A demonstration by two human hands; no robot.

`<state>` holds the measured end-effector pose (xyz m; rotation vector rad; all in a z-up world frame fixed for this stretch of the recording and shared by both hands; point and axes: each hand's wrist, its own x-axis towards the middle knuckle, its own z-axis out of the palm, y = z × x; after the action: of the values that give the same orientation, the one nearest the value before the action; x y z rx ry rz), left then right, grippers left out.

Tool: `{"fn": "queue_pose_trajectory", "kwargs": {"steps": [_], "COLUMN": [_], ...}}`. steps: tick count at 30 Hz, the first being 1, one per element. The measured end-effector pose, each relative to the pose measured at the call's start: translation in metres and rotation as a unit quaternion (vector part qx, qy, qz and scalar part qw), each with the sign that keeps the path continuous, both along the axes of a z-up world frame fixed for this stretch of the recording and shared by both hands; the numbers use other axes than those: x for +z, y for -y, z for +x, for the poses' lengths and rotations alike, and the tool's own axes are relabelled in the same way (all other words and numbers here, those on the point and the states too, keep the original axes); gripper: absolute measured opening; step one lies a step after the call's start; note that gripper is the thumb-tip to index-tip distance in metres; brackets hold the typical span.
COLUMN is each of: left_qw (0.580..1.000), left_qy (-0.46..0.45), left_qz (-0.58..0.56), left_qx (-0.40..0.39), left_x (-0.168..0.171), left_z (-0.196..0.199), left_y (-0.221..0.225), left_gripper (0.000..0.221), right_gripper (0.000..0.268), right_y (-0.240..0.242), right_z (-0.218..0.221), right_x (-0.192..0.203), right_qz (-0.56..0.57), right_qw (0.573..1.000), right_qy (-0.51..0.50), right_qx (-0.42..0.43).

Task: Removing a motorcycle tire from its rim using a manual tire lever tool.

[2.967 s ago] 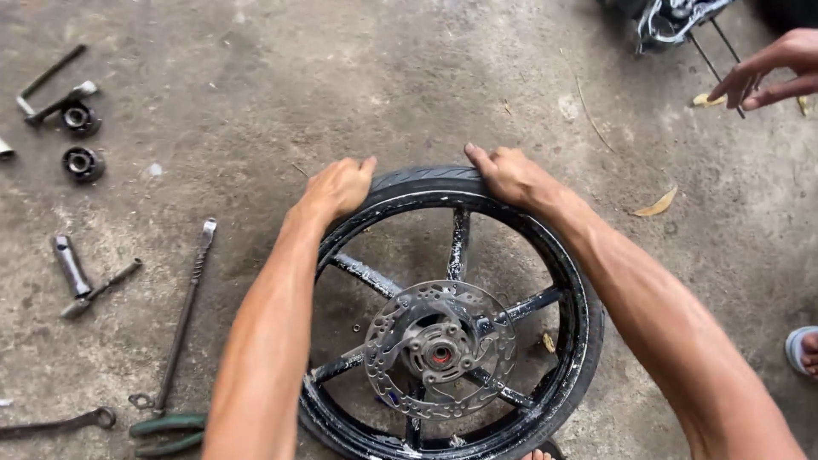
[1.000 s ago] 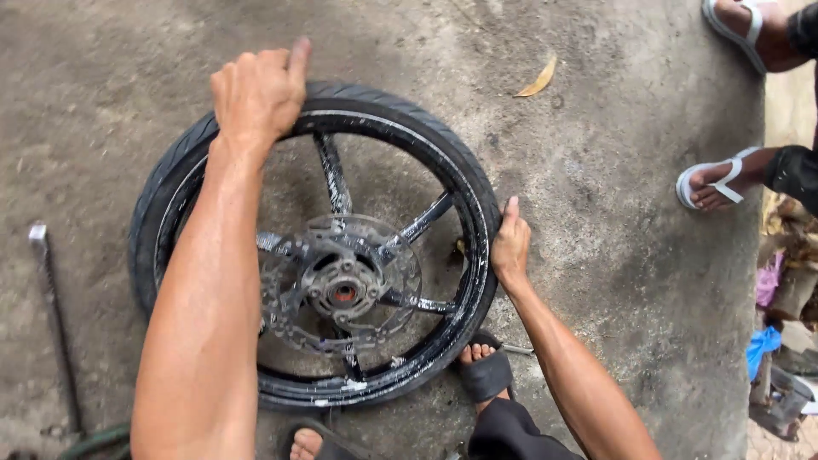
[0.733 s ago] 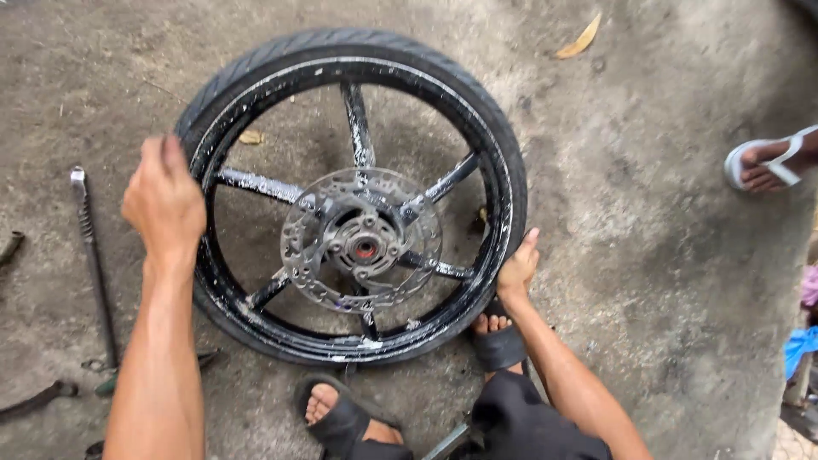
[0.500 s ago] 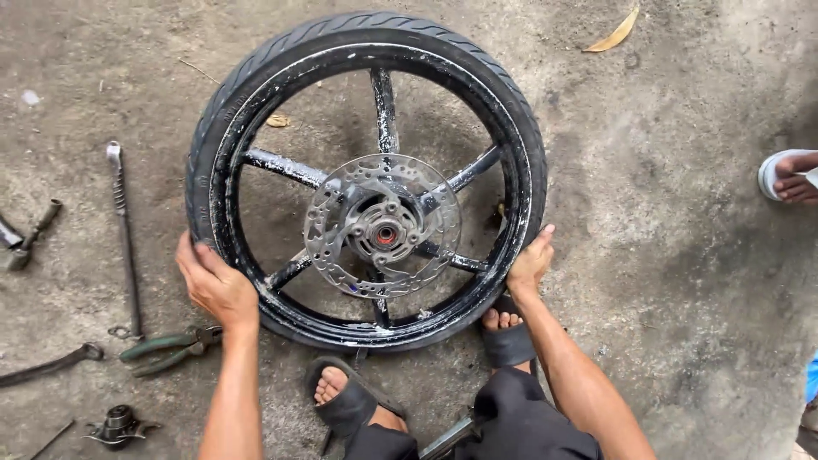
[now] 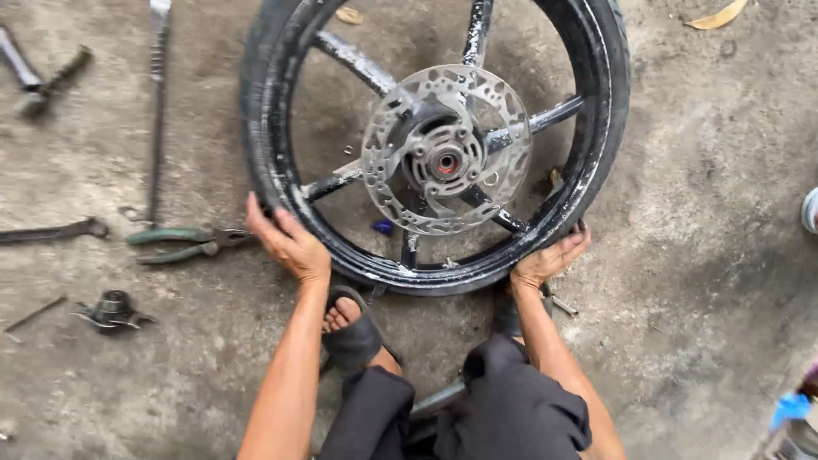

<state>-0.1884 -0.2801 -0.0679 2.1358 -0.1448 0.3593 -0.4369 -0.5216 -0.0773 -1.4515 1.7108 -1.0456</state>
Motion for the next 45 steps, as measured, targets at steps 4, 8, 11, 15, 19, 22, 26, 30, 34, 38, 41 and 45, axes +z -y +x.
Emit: {"fn": "queue_pose_trajectory", "kwargs": {"steps": [4,8,11,15,19,22,26,30,34,38,41,45], "left_qw": [1.000,0.998,0.997,0.998,0.999,0.998,0.980,0.948,0.772,0.737,0.701,0.705], "left_qy": [-0.011,0.009,0.003,0.000,0.001,0.021,0.077,0.212,0.093,-0.033,-0.159,-0.194], "left_qz": [0.019,0.039,0.048,0.043,0.040,0.056,0.185,0.134,0.312,0.431,0.436,0.420], "left_qx": [0.017,0.041,0.052,0.037,0.027,0.024,-0.002,-0.194,-0.546,-0.520,-0.542,-0.537], "left_x": [-0.016,-0.010,-0.014,0.009,-0.002,-0.010,0.021,0.071,0.049,-0.001,-0.030,-0.056], "left_z": [0.007,0.003,0.006,0.004,0.004,0.003,-0.003,-0.073,-0.149,-0.169,-0.160,-0.175], "left_y": [-0.007,-0.008,-0.008,-0.002,0.001,0.004,0.009,0.019,0.029,0.063,0.074,0.076], "left_gripper": [0.039,0.037,0.038,0.037,0.038,0.039,0.053,0.034,0.063,0.093,0.094,0.086], "right_gripper": [0.043,0.029,0.021,0.029,0.039,0.045,0.035,0.040,0.061,0.067,0.069,0.076], "right_y": [0.002,0.007,-0.016,-0.026,-0.021,-0.014,-0.013,-0.011,0.029,0.043,0.043,0.039], "right_z": [-0.010,-0.007,-0.013,0.010,0.002,-0.002,0.006,0.013,0.005,0.006,0.021,0.023], "right_x": [0.008,0.053,-0.001,0.027,0.008,-0.003,0.020,0.079,0.091,0.017,0.019,0.038], "right_qz": [-0.098,-0.331,-0.310,-0.318,-0.393,-0.416,-0.412,-0.350,-0.197,-0.033,0.092,0.060], "right_qw": [0.989,0.887,0.730,0.635,0.638,0.662,0.649,0.613,0.443,0.324,0.284,0.296], "right_qy": [-0.079,-0.183,-0.265,-0.312,-0.268,-0.241,-0.219,-0.206,-0.341,-0.461,-0.487,-0.480], "right_qx": [0.074,0.264,0.548,0.631,0.606,0.575,0.600,0.678,0.806,0.825,0.821,0.823]}}
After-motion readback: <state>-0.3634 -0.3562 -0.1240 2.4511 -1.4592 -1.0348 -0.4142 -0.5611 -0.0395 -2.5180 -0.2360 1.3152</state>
